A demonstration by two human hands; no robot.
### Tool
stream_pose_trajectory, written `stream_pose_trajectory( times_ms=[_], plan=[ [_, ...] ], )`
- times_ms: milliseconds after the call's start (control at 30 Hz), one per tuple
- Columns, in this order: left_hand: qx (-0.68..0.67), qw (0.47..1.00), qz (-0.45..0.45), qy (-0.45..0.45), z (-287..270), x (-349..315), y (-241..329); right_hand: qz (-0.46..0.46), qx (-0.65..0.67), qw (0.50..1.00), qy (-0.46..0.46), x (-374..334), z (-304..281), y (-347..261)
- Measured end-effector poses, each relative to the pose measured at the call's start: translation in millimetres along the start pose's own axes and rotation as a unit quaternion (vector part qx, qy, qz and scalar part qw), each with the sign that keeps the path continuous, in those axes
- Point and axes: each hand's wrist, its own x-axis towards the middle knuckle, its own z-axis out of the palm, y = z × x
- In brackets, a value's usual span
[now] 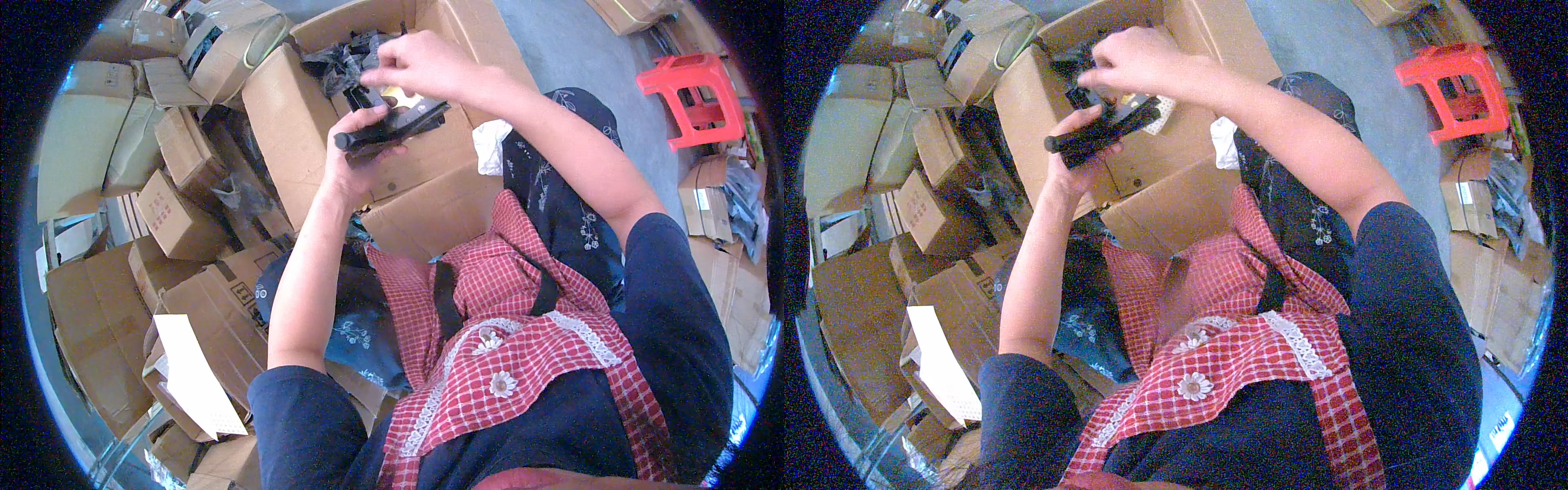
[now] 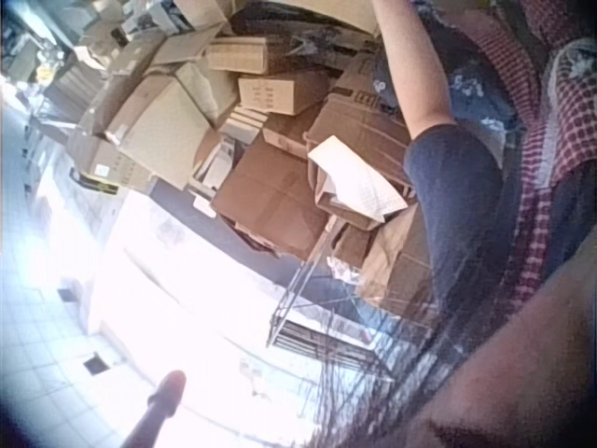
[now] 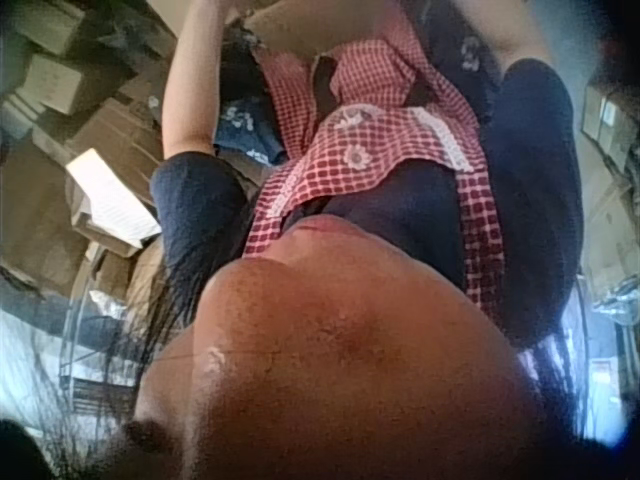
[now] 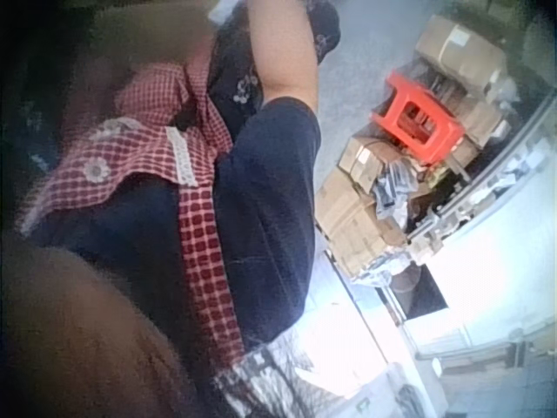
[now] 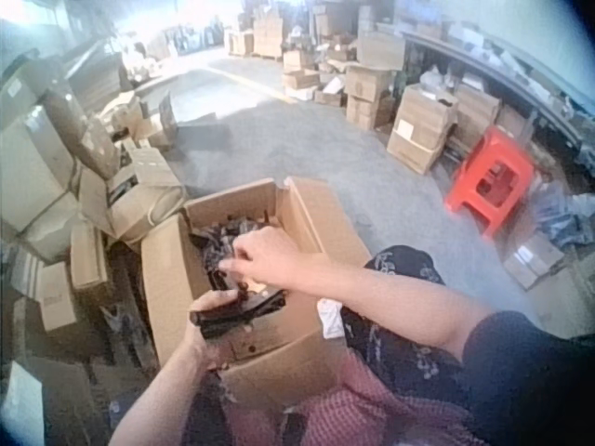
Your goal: The person takes black plastic components from a box, applies adhesive labels to them, and places them into individual plastic bags.
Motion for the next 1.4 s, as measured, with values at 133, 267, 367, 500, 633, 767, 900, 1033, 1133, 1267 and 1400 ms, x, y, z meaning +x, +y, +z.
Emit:
stream_pose_trajectory(
  times_ms=[133, 267, 367, 500, 633, 767, 900, 1033, 1133, 1267, 1400],
  plan=[
    [-0.051, 0.998, 0.015, 0.039, 2, -3, 8, 0.052, 0.215, 0.967, -0.129, -4, -10, 2],
    [-0.158, 0.987, 0.01, 0.001, 7, 3, 8, 0.004, 0.331, 0.94, -0.084, -8, 26, 10],
    [-0.221, 0.975, -0.013, 0.001, -2, 5, -2, 0.033, 0.368, 0.927, -0.066, -5, 34, 3],
    [-0.193, 0.98, -0.009, 0.045, -11, 15, -2, 0.035, 0.123, 0.99, -0.06, -4, 8, -5],
    [-0.082, 0.995, 0.008, 0.06, -20, 20, -3, 0.067, 0.096, 0.979, -0.165, -13, 0, -4],
    [-0.05, 0.996, 0.066, 0.026, -21, 24, -4, 0.094, 0.343, 0.917, -0.181, -15, 18, 6],
    [-0.078, 0.992, 0.099, 0.029, -4, 10, 7, 0.093, 0.4, 0.903, -0.122, -12, 18, 11],
    [-0.081, 0.991, 0.095, 0.038, -1, 1, 9, 0.086, 0.412, 0.899, -0.121, -13, 14, 10],
    [-0.074, 0.989, 0.125, 0.026, -5, 5, 10, 0.077, 0.419, 0.898, -0.107, -14, 12, 7],
    [-0.073, 0.99, 0.124, -0.008, 0, 1, 14, 0.045, 0.415, 0.905, -0.085, -15, 15, 8],
    [-0.069, 0.99, 0.123, 0.005, -1, 1, 20, 0.036, 0.412, 0.907, -0.077, -13, 14, 7]
  ],
)
